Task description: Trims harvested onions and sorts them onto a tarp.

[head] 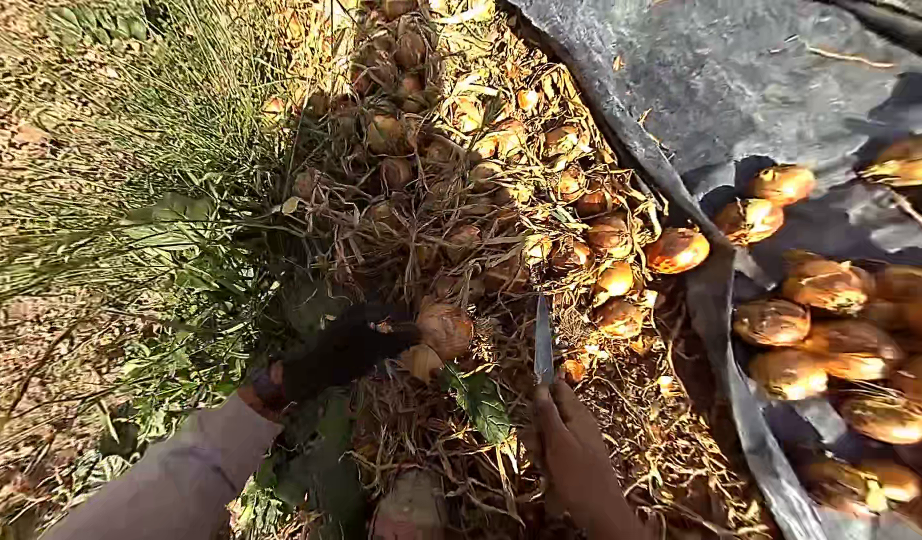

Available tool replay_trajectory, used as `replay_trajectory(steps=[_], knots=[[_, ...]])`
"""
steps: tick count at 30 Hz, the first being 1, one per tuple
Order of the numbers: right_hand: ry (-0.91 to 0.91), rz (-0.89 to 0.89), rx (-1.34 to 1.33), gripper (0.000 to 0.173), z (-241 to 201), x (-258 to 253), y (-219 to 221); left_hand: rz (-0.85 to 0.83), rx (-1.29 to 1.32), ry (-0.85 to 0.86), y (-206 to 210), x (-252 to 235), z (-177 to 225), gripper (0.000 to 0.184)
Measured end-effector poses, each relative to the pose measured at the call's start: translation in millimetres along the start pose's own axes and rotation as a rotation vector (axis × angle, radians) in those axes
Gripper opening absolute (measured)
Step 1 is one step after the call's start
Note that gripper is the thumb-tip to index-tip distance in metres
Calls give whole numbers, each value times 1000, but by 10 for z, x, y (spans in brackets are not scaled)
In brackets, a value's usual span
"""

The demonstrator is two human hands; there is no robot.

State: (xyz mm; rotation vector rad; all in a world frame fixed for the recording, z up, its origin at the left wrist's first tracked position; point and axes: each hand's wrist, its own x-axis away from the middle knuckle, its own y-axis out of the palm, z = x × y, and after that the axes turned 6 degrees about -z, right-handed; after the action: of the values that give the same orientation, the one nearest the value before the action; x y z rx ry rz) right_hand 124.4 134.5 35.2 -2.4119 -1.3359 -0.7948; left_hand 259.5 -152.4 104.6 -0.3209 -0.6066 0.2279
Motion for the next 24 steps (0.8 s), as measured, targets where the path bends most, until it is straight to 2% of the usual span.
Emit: replay_trajectory(steps=[2,3,4,6,9,11,13,15,16,17,19,22,24], knots=[[-103,-47,-40,78,-84,102,33,-142,120,137,324,41,149,11],[-179,-57,-71,84,-108,154,40,-209,211,164,456,72,190,12],[-258,-67,-108,85,-122,202,49,-263,308,120,543,124,256,12],[-359,-73,-145,78,-131,270,60,-320,408,-29,579,264,387,12],[-376,-170,-205,68,-172,346,95,-376,282,-163,517,326,445,12],[-384,-240,-245,60,-172,378,152,-414,260,-49,494,322,397,8],[-381,-215,-197,54,-138,408,196,-288,1,148,401,318,479,15],[-377,-139,-144,53,-101,426,210,-6,-494,414,333,260,543,33],[-364,-99,-136,55,-89,428,203,106,-660,535,318,225,557,36],[-338,-57,-132,58,-76,426,186,148,-697,623,313,218,585,32],[-275,-26,-124,65,-23,386,138,59,-640,692,383,297,697,22],[-228,-9,-57,88,40,412,177,-245,-709,557,739,432,719,25],[-277,80,-66,77,56,432,311,-382,-776,496,957,406,578,23]])
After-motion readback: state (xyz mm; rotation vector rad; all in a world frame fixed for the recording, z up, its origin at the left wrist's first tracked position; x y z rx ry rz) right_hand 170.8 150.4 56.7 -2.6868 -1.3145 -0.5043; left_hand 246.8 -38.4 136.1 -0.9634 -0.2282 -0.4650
